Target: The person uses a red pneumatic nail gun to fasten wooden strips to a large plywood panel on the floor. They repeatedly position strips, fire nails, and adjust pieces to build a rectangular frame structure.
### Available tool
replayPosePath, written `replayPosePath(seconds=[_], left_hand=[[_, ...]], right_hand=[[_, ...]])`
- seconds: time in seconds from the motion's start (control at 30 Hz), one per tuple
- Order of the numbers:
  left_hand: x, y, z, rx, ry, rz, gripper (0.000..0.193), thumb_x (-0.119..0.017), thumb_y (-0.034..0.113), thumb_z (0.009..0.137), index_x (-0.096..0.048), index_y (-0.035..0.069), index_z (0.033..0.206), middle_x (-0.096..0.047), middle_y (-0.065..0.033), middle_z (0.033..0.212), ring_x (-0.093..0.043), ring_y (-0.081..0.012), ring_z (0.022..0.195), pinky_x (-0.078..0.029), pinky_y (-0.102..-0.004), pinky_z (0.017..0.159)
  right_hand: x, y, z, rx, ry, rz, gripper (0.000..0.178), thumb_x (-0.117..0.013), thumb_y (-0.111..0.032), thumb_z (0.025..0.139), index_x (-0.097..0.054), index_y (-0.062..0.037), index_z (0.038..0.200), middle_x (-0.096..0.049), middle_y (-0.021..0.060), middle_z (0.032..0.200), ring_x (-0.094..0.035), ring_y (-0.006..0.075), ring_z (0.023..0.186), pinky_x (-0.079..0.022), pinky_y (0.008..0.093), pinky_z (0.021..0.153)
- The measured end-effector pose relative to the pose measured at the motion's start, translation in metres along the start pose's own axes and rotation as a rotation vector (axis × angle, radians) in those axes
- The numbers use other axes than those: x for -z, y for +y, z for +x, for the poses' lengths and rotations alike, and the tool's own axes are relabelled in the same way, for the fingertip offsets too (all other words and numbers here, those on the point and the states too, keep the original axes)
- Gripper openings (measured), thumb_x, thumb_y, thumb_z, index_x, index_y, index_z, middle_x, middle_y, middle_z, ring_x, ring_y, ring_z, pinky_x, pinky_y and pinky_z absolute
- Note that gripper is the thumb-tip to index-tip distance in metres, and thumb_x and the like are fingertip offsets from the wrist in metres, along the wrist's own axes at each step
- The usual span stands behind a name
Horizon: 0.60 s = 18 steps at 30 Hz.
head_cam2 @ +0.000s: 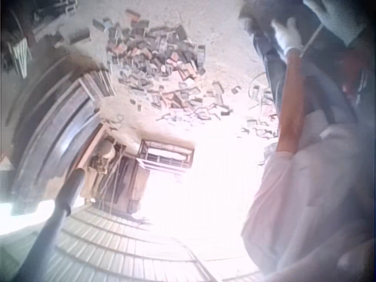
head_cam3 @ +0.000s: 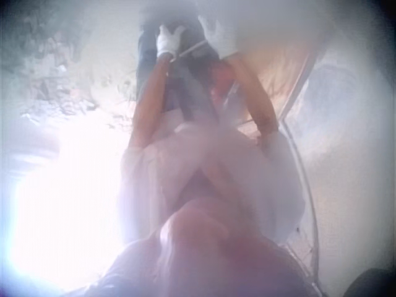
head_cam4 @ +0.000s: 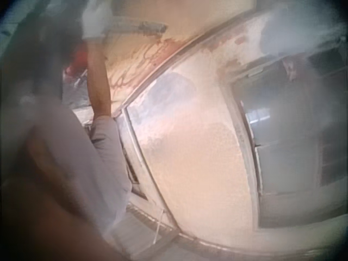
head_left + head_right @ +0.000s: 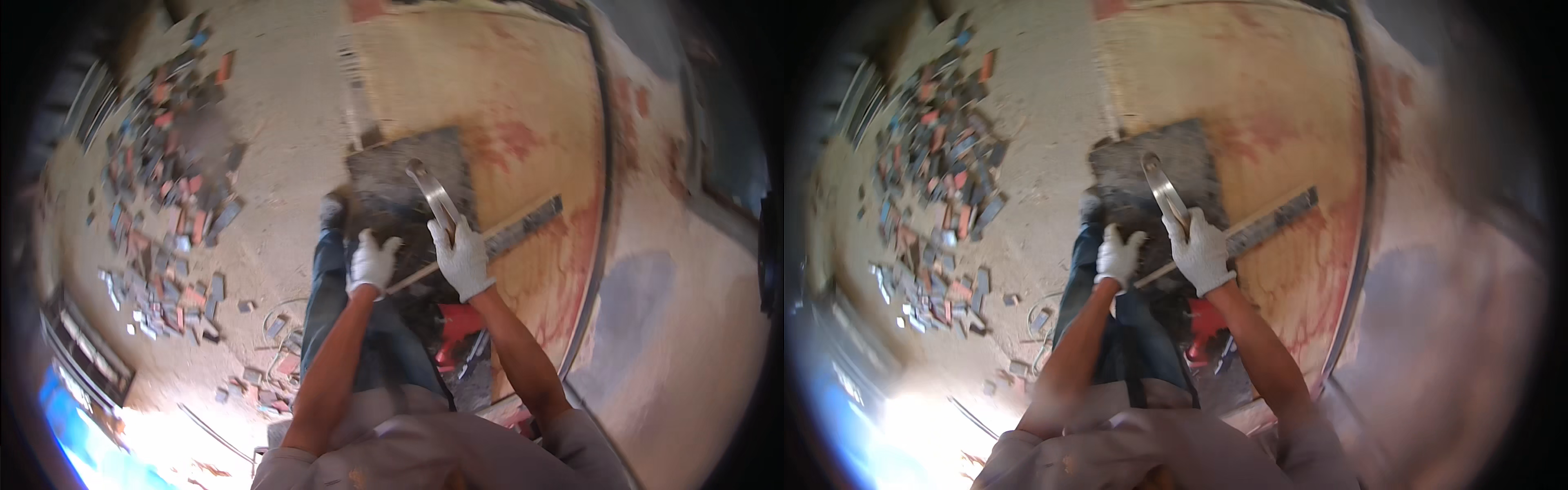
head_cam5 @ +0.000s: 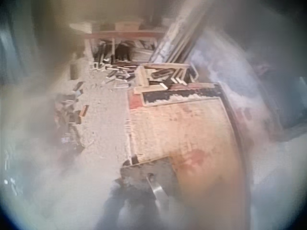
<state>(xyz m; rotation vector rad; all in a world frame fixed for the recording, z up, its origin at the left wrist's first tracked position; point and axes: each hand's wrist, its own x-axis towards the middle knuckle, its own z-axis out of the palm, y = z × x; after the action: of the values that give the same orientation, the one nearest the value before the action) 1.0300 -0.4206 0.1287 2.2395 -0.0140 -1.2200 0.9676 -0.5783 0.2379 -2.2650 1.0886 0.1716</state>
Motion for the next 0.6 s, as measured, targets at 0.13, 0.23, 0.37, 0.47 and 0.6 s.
replayPosePath(seconds=[0.13, 0.23, 0.37, 0.47, 0.6], left_hand=[[0.023, 0.008, -0.049, 0.031, -0.223, -0.083, 0.076, -0.072, 0.055, 0.081, -0.054, -0.003, 0.127, -0.068, -0.0232, 0.111, -0.066, -0.0346, 0.104, -0.050, -0.0401, 0.090], [0.021, -0.001, -0.085, -0.033, -0.401, 0.228, 0.070, -0.080, 0.050, 0.074, -0.061, -0.003, 0.114, -0.070, -0.0208, 0.103, -0.067, -0.0332, 0.098, -0.050, -0.0402, 0.086], [-0.004, -0.018, -0.096, -0.110, -0.431, 0.276, 0.056, -0.084, 0.040, 0.071, -0.066, -0.003, 0.102, -0.072, -0.0171, 0.090, -0.069, -0.0312, 0.088, -0.052, -0.0396, 0.080], [-0.009, -0.006, -0.103, -0.033, -0.384, 0.190, 0.045, -0.084, 0.033, 0.070, -0.069, -0.001, 0.096, -0.071, -0.0138, 0.078, -0.070, -0.0279, 0.076, -0.053, -0.0378, 0.071], [0.016, -0.006, -0.083, -0.321, 0.042, 0.176, 0.029, -0.082, 0.019, 0.071, -0.067, 0.002, 0.089, -0.066, -0.0108, 0.069, -0.063, -0.0236, 0.062, -0.050, -0.0378, 0.061]], right_hand=[[0.049, 0.110, -0.080, -0.381, 0.218, -0.090, 0.043, -0.057, -0.045, 0.095, -0.057, -0.0017, 0.094, -0.065, 0.0258, 0.075, -0.064, 0.0462, 0.072, -0.048, 0.0537, 0.061], [0.088, 0.175, -0.125, -0.727, 0.219, -0.118, 0.050, -0.055, -0.048, 0.095, -0.058, 0.0014, 0.103, -0.065, 0.0274, 0.085, -0.064, 0.0459, 0.080, -0.048, 0.0522, 0.068], [0.087, 0.264, -0.168, -0.844, 0.326, -0.105, 0.046, -0.056, -0.044, 0.094, -0.059, 0.0010, 0.099, -0.065, 0.0281, 0.084, -0.064, 0.0460, 0.081, -0.049, 0.0510, 0.070], [0.083, 0.261, -0.167, -0.889, 0.335, 0.012, 0.044, -0.058, -0.043, 0.092, -0.061, 0.0002, 0.098, -0.066, 0.0291, 0.085, -0.064, 0.0468, 0.083, -0.049, 0.0508, 0.071], [0.109, 0.209, -0.098, -0.748, 0.347, 0.060, 0.042, -0.062, -0.041, 0.089, -0.061, 0.0007, 0.094, -0.065, 0.0282, 0.085, -0.066, 0.0429, 0.082, -0.050, 0.0482, 0.070]])
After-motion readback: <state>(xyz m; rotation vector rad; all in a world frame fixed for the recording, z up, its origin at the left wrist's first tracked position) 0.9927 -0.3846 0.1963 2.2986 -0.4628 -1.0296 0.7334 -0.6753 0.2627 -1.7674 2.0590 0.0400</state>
